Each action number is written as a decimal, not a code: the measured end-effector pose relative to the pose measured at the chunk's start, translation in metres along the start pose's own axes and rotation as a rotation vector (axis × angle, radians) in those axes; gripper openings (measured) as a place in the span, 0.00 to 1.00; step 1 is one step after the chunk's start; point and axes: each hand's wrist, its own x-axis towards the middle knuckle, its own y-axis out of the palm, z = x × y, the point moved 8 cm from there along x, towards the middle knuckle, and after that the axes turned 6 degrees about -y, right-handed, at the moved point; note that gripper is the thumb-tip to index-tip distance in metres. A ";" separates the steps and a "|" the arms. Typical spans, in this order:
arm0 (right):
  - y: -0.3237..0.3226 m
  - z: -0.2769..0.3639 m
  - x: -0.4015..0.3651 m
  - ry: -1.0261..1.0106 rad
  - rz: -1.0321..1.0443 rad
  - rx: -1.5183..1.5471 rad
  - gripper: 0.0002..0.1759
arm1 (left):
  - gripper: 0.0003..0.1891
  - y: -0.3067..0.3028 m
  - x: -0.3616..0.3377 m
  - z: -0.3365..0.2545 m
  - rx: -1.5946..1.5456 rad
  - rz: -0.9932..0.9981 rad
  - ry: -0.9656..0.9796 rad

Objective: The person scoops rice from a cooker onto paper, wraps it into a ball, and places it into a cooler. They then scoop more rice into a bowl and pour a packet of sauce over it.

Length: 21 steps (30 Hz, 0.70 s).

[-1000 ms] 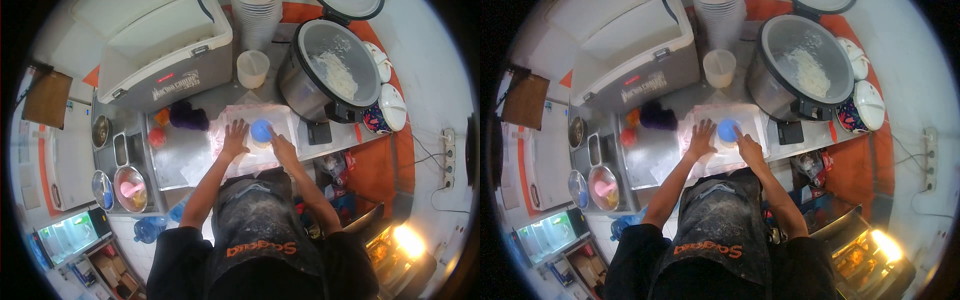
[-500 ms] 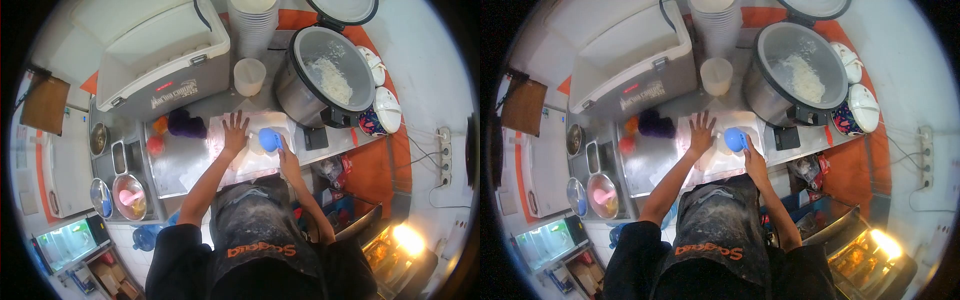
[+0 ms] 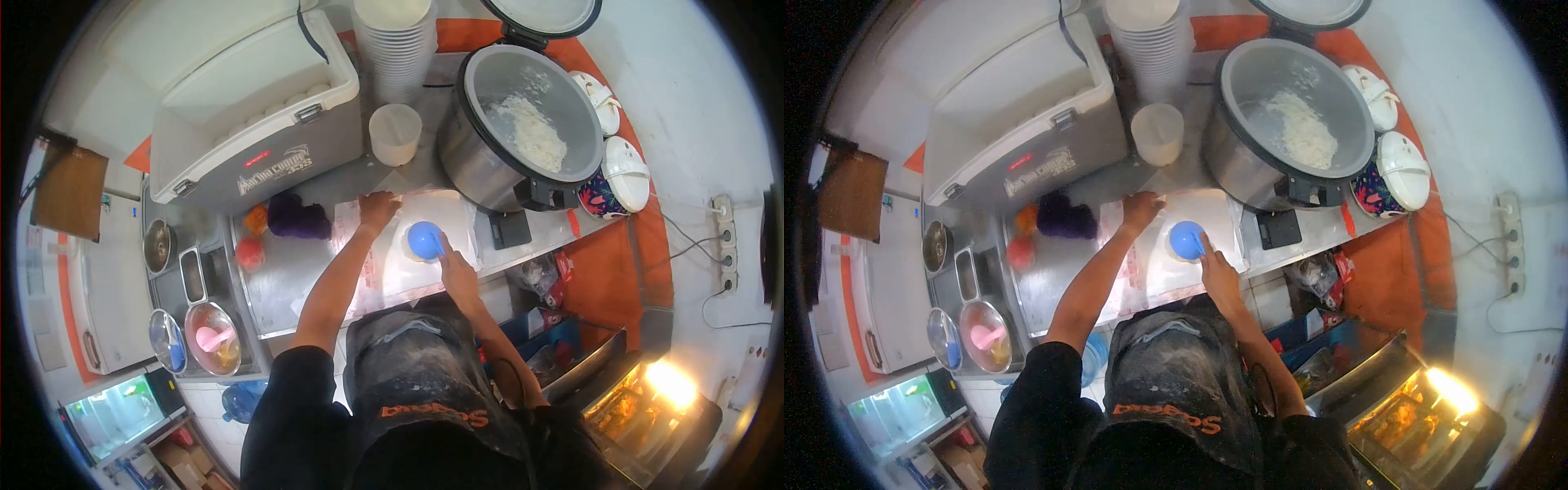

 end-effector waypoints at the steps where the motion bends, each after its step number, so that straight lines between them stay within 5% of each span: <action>1: 0.010 -0.004 0.006 0.027 0.038 -0.033 0.34 | 0.18 0.000 0.002 -0.001 0.020 0.021 -0.023; 6: 0.020 -0.004 0.032 0.078 0.124 -0.127 0.33 | 0.20 0.012 0.008 0.003 0.111 0.115 -0.071; 11: 0.034 0.011 0.017 -0.100 0.332 -0.365 0.38 | 0.20 0.012 0.009 0.004 0.037 0.009 -0.060; 18: 0.033 -0.012 -0.009 -0.186 0.169 -0.373 0.36 | 0.20 -0.009 -0.019 -0.018 0.131 0.218 -0.118; 20: 0.035 -0.019 -0.011 -0.130 0.126 -0.348 0.42 | 0.23 -0.047 -0.061 -0.046 0.009 -0.308 0.128; 21: 0.035 -0.017 -0.011 -0.130 0.121 -0.344 0.42 | 0.25 -0.039 -0.083 -0.053 -0.017 -0.252 0.184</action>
